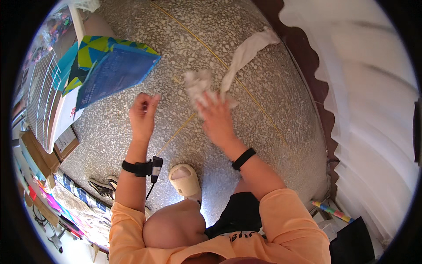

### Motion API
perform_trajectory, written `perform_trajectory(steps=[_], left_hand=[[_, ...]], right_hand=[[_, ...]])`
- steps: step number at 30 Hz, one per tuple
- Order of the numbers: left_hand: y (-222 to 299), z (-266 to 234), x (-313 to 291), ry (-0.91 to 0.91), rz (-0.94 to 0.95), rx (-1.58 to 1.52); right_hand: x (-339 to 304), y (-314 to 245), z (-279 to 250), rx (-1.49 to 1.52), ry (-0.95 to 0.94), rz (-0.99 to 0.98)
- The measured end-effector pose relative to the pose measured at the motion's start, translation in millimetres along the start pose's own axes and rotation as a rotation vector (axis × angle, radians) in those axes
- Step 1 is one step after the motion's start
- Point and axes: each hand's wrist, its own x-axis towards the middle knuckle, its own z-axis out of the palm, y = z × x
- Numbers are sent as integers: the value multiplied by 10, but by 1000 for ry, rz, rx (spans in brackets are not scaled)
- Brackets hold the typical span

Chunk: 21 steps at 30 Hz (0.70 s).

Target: The person wipes the floor and baseboard using a cloth, then picks up debris by hand and places it into the cloth.

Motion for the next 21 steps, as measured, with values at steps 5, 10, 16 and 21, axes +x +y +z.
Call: perform_trajectory(steps=[5, 10, 16, 21], left_hand=[[742, 419, -68, -807, -13, -271], [1253, 368, 86, -880, 166, -172], [1541, 514, -2, -840, 290, -212], [1547, 519, -155, -836, 294, -183]], right_hand=[[-403, 201, -213, 562, -34, -150], [-633, 873, -1493, 918, 8, 254], [-823, 1131, -1987, 912, -69, 259], [-898, 996, -1935, 941, -70, 232]])
